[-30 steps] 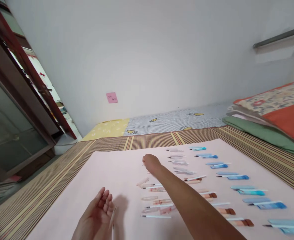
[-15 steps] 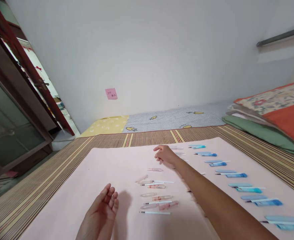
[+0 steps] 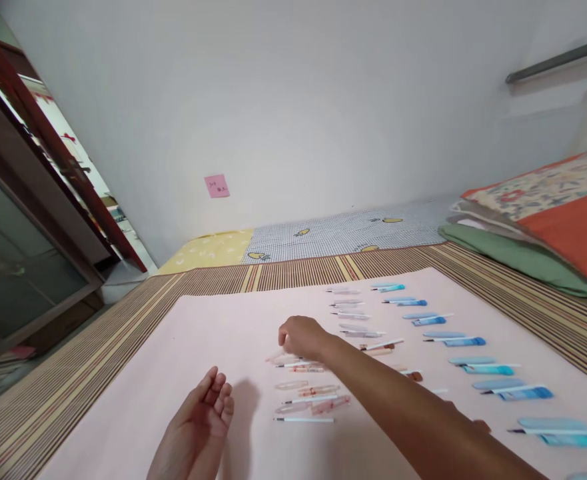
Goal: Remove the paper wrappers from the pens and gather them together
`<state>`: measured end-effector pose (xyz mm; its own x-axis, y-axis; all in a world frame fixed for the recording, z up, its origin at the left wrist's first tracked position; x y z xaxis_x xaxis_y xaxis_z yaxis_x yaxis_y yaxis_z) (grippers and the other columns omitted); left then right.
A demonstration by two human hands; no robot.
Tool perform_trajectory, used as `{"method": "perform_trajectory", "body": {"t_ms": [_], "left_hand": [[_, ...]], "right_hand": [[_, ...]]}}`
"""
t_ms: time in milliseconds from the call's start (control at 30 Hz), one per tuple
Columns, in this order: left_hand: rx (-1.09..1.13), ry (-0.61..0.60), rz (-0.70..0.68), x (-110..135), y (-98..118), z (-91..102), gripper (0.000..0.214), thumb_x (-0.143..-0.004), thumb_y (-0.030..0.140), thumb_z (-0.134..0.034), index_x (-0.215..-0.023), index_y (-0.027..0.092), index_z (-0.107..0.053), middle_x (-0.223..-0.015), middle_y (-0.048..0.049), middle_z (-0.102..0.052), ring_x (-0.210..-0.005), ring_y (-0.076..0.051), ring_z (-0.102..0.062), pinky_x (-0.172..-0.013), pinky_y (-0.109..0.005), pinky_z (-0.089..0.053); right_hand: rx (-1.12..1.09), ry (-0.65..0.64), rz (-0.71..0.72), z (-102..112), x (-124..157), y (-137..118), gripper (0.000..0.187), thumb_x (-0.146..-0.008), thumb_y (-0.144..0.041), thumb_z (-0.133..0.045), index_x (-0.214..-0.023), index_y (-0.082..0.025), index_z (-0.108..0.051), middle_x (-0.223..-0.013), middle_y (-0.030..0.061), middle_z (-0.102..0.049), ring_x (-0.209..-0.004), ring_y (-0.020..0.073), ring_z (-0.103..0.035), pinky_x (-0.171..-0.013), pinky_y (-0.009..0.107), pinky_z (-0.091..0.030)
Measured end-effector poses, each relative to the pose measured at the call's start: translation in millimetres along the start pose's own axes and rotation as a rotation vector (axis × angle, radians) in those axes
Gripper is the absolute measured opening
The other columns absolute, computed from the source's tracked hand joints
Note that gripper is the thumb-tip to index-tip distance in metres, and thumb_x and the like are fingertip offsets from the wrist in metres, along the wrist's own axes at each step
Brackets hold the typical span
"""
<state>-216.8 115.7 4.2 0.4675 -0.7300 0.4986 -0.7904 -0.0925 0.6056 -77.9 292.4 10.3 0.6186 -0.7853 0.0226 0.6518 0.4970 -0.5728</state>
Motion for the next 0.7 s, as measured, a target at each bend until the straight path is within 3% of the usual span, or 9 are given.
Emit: {"method": "perform_trajectory", "body": {"t_ms": [133, 300, 467, 600, 700], "left_hand": [[0.004, 0.001, 0.011, 0, -1, 0.7, 0.016, -0.089, 0.004, -0.052, -0.088, 0.009, -0.067, -0.075, -0.0066, -0.066, -0.061, -0.011, -0.065, -0.055, -0.02, -0.056], [0.014, -0.025, 0.011, -3, -2, 1.0, 0.015, -0.089, 0.003, -0.053, -0.087, 0.01, -0.067, -0.075, -0.0063, -0.066, -0.062, -0.011, -0.065, -0.056, -0.02, -0.057], [-0.019, -0.053, 0.005, -6, -9, 1.4, 0.013, -0.088, 0.004, -0.056, -0.093, 0.01, -0.067, -0.076, -0.0063, -0.068, -0.062, -0.011, -0.067, -0.059, -0.02, -0.058], [-0.116, -0.043, 0.021, -4, -30, -2.1, 0.026, -0.083, 0.001, -0.063, -0.108, 0.01, -0.065, -0.08, -0.0076, -0.071, -0.063, -0.011, -0.068, -0.058, -0.019, -0.057], [-0.126, -0.12, 0.042, 0, -48, -12.7, 0.031, -0.084, 0.004, -0.065, -0.113, 0.011, -0.064, -0.081, -0.0085, -0.072, -0.067, -0.012, -0.07, -0.063, -0.022, -0.059]], "right_hand": [[0.145, -0.138, 0.005, -15, -9, -5, 0.018, -0.092, -0.033, -0.065, -0.093, -0.015, -0.069, -0.097, 0.0031, -0.071, -0.09, 0.0177, -0.067, -0.084, 0.039, -0.054], [0.232, -0.189, -0.014, -20, -16, -4, 0.019, -0.094, -0.033, -0.063, -0.099, -0.015, -0.068, -0.103, 0.0042, -0.07, -0.092, 0.0183, -0.067, -0.084, 0.039, -0.055], [0.183, -0.086, -0.028, 4, -7, -16, 0.01, -0.085, -0.024, -0.069, -0.087, -0.015, -0.069, -0.09, 0.0035, -0.07, -0.08, 0.0159, -0.064, -0.071, 0.029, -0.05], [0.088, 0.041, 0.033, 31, 27, -41, 0.011, -0.077, -0.019, -0.066, -0.086, -0.019, -0.072, -0.08, 0.0002, -0.068, -0.07, 0.0129, -0.059, -0.058, 0.021, -0.037], [0.04, 0.08, 0.06, 34, 57, -58, 0.015, -0.076, -0.023, -0.064, -0.089, -0.022, -0.071, -0.068, -0.0032, -0.061, -0.061, 0.0116, -0.053, -0.052, 0.021, -0.031]]}}
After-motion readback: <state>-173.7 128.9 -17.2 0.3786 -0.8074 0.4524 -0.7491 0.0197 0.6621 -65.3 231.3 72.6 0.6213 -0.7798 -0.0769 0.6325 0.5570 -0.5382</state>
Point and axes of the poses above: each hand's wrist, its own x-axis away from the middle knuckle, its own z-axis out of the back of the hand, y = z × x, the point moved 10 cm from there along -x, towards the middle knuckle
